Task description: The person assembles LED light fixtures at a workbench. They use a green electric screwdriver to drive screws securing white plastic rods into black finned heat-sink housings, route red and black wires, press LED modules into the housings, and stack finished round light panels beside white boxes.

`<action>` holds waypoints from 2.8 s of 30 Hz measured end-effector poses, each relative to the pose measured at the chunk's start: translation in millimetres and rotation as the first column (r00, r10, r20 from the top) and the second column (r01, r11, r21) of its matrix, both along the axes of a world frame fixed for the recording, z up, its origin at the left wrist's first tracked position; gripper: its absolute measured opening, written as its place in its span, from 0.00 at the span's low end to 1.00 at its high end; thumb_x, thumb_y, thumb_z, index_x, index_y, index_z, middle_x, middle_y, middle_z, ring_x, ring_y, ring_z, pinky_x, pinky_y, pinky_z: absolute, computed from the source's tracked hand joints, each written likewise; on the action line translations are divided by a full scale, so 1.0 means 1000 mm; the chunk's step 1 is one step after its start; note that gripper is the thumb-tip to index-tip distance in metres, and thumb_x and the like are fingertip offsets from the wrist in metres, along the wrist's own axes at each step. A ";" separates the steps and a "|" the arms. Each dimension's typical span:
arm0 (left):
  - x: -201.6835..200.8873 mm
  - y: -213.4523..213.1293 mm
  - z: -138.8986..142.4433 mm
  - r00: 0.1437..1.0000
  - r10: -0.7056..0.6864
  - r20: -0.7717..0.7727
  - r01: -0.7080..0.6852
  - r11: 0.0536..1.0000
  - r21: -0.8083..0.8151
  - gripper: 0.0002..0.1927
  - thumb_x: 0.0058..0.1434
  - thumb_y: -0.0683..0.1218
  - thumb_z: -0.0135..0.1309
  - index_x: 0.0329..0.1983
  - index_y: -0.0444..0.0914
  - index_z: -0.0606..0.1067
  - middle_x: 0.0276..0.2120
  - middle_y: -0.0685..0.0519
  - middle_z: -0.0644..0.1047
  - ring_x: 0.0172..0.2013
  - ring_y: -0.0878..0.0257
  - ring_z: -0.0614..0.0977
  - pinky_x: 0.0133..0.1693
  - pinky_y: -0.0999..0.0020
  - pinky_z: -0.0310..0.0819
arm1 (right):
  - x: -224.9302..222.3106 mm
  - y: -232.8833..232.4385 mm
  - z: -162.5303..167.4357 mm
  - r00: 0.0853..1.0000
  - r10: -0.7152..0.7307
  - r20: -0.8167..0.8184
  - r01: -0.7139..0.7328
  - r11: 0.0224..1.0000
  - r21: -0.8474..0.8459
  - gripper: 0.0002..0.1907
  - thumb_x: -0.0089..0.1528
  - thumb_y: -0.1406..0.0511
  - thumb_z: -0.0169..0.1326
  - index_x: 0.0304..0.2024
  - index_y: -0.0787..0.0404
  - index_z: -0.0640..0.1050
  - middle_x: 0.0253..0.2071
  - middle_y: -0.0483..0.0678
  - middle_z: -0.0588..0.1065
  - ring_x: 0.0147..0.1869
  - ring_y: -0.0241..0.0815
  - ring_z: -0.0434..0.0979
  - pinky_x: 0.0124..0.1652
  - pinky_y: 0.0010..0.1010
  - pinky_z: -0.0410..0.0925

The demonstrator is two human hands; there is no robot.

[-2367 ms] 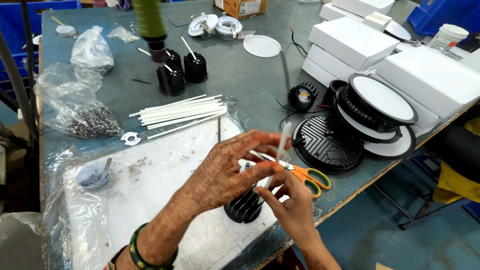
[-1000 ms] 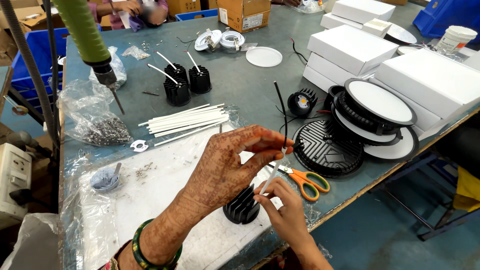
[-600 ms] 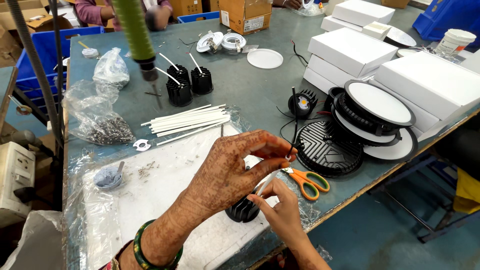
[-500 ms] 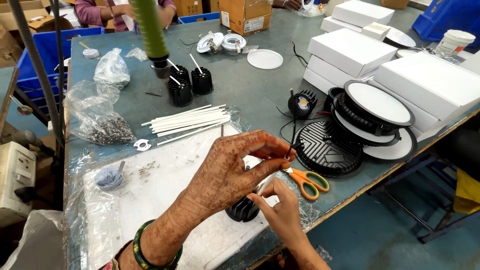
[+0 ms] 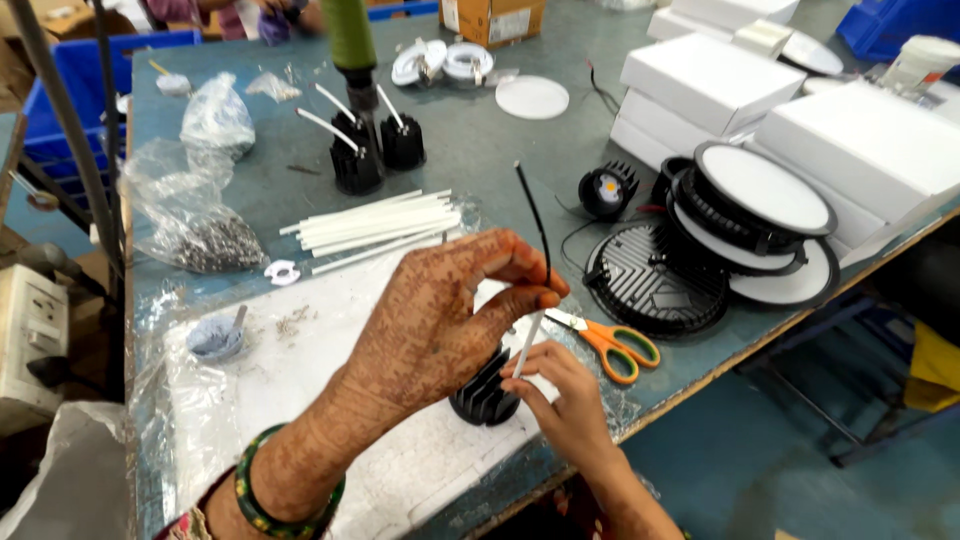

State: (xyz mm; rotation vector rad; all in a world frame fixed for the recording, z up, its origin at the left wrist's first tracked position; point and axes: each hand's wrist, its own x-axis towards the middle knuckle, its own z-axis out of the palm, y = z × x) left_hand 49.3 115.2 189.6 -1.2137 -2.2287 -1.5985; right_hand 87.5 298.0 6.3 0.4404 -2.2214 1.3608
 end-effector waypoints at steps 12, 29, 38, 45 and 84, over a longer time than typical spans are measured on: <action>-0.005 -0.008 0.000 0.999 0.008 -0.048 -0.009 1.000 -0.014 0.06 0.64 0.42 0.59 0.40 0.36 0.75 0.37 0.54 0.83 0.41 0.65 0.89 0.41 0.70 0.84 | -0.011 -0.006 -0.010 0.992 -0.087 0.090 0.090 0.995 -0.033 0.19 0.51 0.67 0.72 0.24 0.65 0.70 0.35 0.47 0.75 0.38 0.41 0.77 0.39 0.31 0.70; -0.028 0.000 -0.015 0.991 0.104 -0.081 -0.105 0.994 -0.009 0.07 0.63 0.42 0.60 0.42 0.37 0.75 0.39 0.56 0.84 0.42 0.67 0.88 0.40 0.72 0.84 | -0.010 -0.013 -0.017 0.987 -0.106 0.122 0.117 0.989 -0.088 0.18 0.53 0.67 0.70 0.24 0.64 0.70 0.35 0.47 0.74 0.41 0.41 0.75 0.45 0.30 0.68; -0.137 -0.015 -0.055 0.931 0.040 0.362 -0.106 0.981 0.162 0.06 0.66 0.44 0.56 0.43 0.39 0.74 0.43 0.51 0.84 0.41 0.63 0.87 0.41 0.68 0.85 | -0.015 0.006 -0.011 0.980 -0.100 -0.175 0.098 0.995 -0.021 0.22 0.53 0.65 0.70 0.48 0.60 0.77 0.53 0.53 0.73 0.55 0.48 0.75 0.49 0.36 0.71; -0.221 -0.036 -0.123 0.685 -0.129 0.717 -0.162 0.933 0.322 0.10 0.66 0.49 0.57 0.45 0.39 0.75 0.42 0.51 0.81 0.38 0.61 0.86 0.40 0.64 0.83 | -0.041 0.035 -0.028 0.961 0.255 -0.107 -0.216 0.935 0.282 0.28 0.60 0.66 0.69 0.62 0.57 0.76 0.68 0.56 0.72 0.65 0.53 0.77 0.58 0.39 0.75; -0.197 -0.025 -0.150 0.843 0.235 0.484 -0.323 0.940 0.106 0.29 0.62 0.50 0.59 0.64 0.37 0.66 0.49 0.46 0.82 0.43 0.61 0.84 0.42 0.66 0.81 | -0.081 0.033 -0.031 0.889 0.403 -0.216 -0.436 0.603 -0.668 0.31 0.53 0.67 0.75 0.54 0.59 0.74 0.57 0.55 0.72 0.60 0.51 0.74 0.56 0.46 0.69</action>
